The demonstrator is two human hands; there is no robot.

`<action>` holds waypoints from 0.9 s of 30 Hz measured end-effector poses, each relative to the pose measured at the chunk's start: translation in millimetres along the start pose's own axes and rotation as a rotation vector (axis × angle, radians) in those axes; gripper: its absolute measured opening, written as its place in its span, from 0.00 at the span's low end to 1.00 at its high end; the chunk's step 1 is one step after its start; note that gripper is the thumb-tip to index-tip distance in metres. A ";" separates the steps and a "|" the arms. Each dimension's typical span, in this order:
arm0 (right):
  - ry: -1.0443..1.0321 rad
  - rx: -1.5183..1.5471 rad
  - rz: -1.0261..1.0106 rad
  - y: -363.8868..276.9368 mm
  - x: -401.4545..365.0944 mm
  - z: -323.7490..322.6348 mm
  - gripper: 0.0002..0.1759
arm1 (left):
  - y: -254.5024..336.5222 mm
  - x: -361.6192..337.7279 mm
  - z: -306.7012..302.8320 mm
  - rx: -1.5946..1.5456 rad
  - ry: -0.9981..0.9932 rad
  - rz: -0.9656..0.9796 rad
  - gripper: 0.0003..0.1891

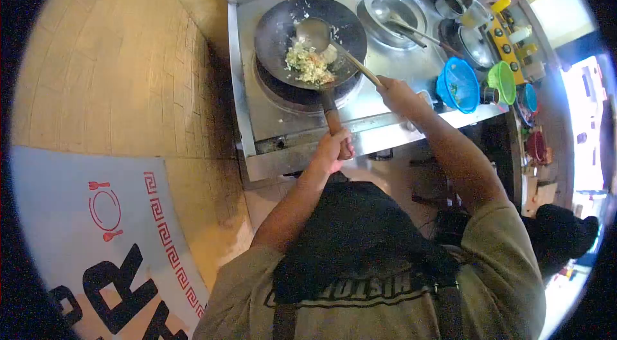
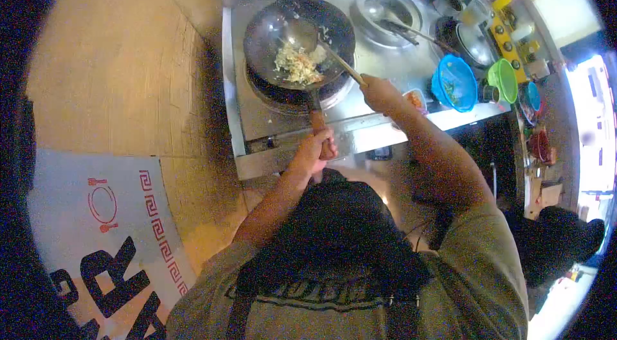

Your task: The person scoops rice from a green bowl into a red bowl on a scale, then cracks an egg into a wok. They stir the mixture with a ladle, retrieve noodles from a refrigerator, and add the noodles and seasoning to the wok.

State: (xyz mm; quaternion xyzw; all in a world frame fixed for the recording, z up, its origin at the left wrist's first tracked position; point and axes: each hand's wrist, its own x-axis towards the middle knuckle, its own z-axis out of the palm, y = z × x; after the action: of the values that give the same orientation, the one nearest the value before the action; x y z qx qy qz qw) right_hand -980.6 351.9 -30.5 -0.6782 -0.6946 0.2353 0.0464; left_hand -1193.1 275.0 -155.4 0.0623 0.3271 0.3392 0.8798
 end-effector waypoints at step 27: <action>-0.036 -0.583 -0.060 -50.8 -59.3 -20.1 0.36 | 7.0 -23.7 45.3 -0.101 0.040 -0.020 0.08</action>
State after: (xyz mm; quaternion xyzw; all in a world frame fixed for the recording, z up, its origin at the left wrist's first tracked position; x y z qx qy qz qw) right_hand -1015.1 301.5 22.2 -0.6380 -0.7532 0.0366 -0.1559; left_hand -1182.2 270.3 -105.2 0.0076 0.3274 0.3476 0.8786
